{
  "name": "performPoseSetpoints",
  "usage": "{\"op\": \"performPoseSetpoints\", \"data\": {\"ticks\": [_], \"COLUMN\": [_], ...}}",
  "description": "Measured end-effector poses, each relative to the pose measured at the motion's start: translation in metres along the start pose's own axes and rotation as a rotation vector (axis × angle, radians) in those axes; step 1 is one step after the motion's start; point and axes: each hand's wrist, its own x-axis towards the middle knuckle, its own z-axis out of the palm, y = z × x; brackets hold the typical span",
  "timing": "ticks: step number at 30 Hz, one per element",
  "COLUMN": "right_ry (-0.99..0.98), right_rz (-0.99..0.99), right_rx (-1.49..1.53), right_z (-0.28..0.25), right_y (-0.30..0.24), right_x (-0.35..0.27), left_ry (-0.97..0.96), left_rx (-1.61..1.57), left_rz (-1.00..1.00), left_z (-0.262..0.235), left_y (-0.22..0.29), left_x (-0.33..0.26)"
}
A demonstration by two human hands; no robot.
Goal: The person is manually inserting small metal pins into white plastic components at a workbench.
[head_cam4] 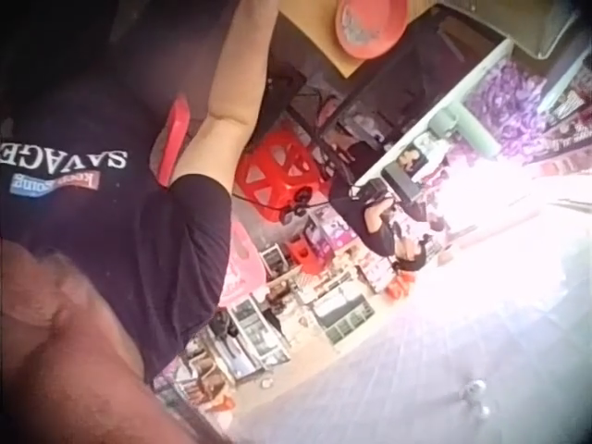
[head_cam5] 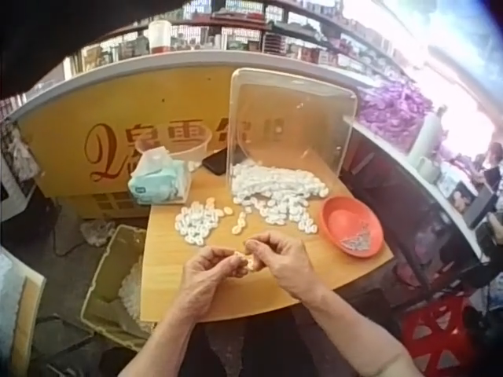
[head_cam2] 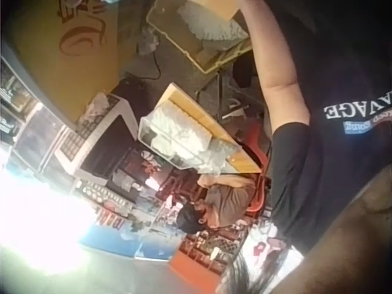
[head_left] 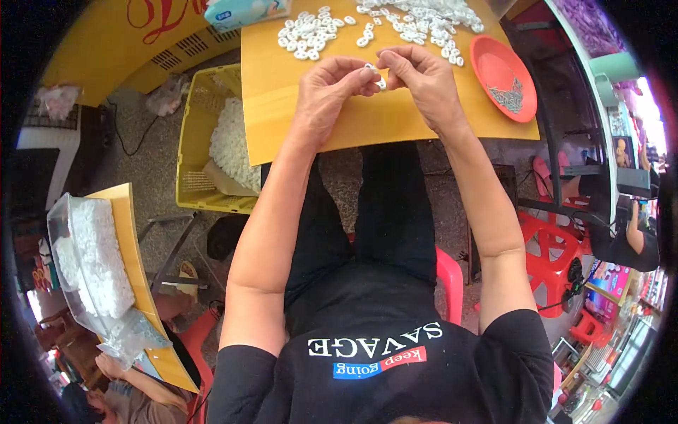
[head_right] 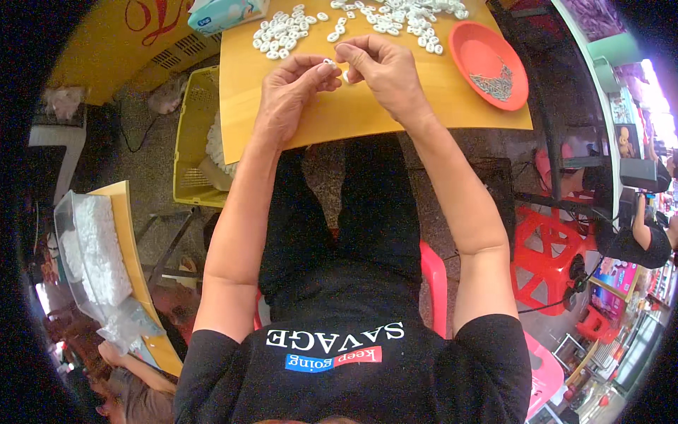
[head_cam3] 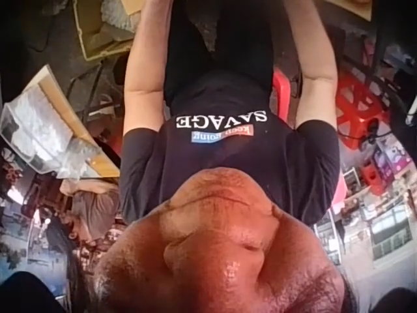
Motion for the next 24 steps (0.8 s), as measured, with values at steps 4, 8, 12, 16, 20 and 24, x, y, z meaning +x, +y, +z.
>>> {"op": "performPoseSetpoints", "data": {"ticks": [4,8,12,16,20,24], "right_ry": [-0.046,-0.065,-0.081,-0.072,-0.087,-0.083], "right_rz": [0.063,0.079,0.093,0.11,0.084,-0.019], "right_rx": [-0.039,-0.042,-0.029,-0.052,-0.102,-0.31], "right_z": [0.0008,0.0034,0.0003,-0.0007,-0.001,-0.0018], "right_y": [0.0022,-0.0008,-0.0003,-0.003,-0.0041,-0.0054], "right_x": [-0.0016,-0.003,-0.0031,-0.0044,-0.0046,-0.0037], "left_ry": [-0.025,-0.042,-0.034,-0.035,-0.037,-0.041], "left_rx": [0.049,0.062,0.068,0.1,0.113,0.124], "left_rz": [0.033,0.041,0.046,0.04,0.043,0.044], "left_z": [-0.0006,-0.0011,-0.001,0.001,0.0006,-0.0001], "left_y": [-0.0014,-0.004,-0.0047,-0.0028,-0.0039,-0.0049], "left_x": [0.0005,0.0011,0.0012,-0.0011,-0.0013,-0.0006]}}
